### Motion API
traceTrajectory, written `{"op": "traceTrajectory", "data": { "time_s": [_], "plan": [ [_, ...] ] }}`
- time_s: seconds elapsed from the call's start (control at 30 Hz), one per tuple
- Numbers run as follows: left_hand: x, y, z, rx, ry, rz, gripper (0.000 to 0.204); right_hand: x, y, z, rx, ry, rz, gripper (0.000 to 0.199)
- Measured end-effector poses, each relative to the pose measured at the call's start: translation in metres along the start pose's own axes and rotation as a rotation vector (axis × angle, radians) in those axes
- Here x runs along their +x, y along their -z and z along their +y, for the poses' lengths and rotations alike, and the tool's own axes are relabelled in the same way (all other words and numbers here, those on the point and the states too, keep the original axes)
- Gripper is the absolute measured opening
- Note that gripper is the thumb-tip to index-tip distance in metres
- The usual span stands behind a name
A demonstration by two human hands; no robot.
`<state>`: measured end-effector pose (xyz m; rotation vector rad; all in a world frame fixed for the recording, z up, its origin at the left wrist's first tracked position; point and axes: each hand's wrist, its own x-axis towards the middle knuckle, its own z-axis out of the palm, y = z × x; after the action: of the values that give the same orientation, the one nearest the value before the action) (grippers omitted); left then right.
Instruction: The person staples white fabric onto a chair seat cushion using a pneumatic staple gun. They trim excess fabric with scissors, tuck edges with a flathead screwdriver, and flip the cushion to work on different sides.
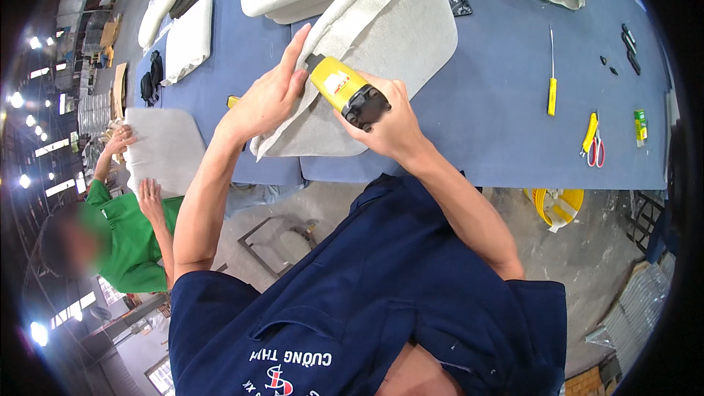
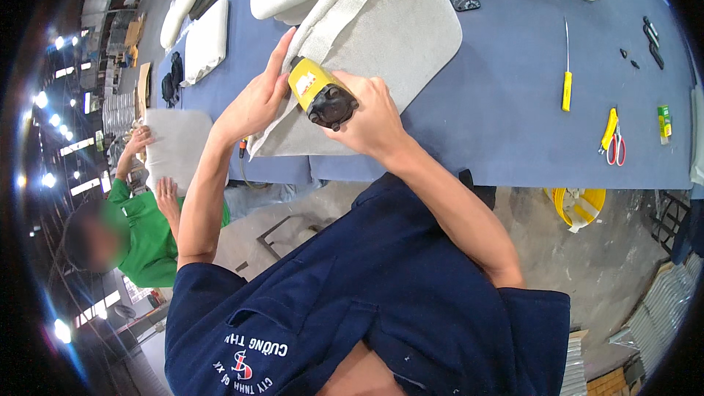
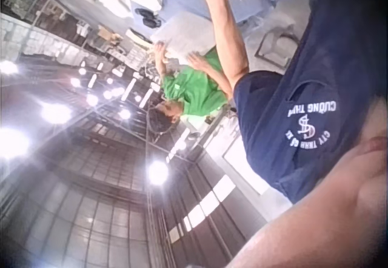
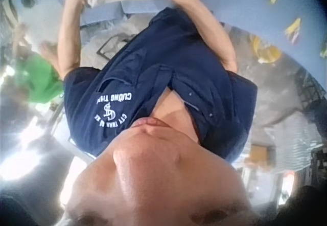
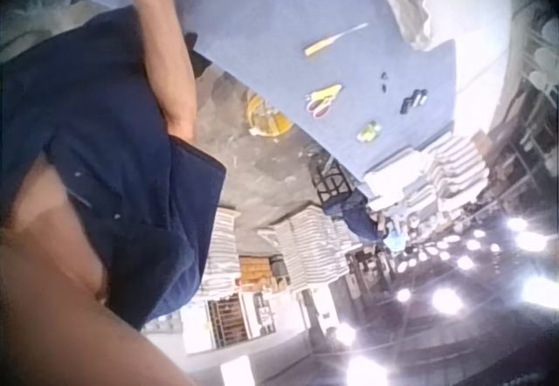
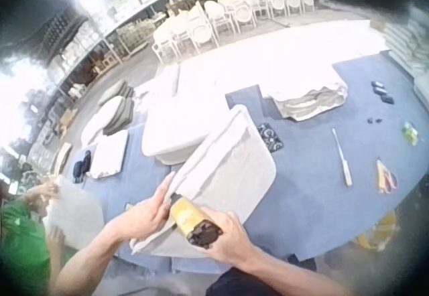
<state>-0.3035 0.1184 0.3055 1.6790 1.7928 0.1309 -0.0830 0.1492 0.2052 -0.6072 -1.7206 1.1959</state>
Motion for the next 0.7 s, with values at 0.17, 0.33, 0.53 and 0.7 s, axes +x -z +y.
{"op": "traceTrajectory", "data": {
  "time_s": [0.17,0.33,0.53,0.7],
  "plan": [
    [-0.002,-0.01,-0.005,0.096,-0.152,0.107,0.074,-0.004,0.004,-0.009,0.056,-0.057,-0.059,0.037],
    [-0.004,-0.007,-0.003,0.047,-0.221,0.096,0.08,-0.002,0.01,-0.012,-0.022,-0.085,-0.117,0.038],
    [-0.002,-0.008,-0.009,0.043,-0.236,0.089,0.086,-0.009,-0.002,-0.001,0.082,-0.079,-0.09,0.036],
    [-0.005,-0.008,-0.027,0.04,-0.309,0.121,0.093,-0.01,-0.003,-0.005,0.112,-0.099,-0.128,0.032]
  ]
}}
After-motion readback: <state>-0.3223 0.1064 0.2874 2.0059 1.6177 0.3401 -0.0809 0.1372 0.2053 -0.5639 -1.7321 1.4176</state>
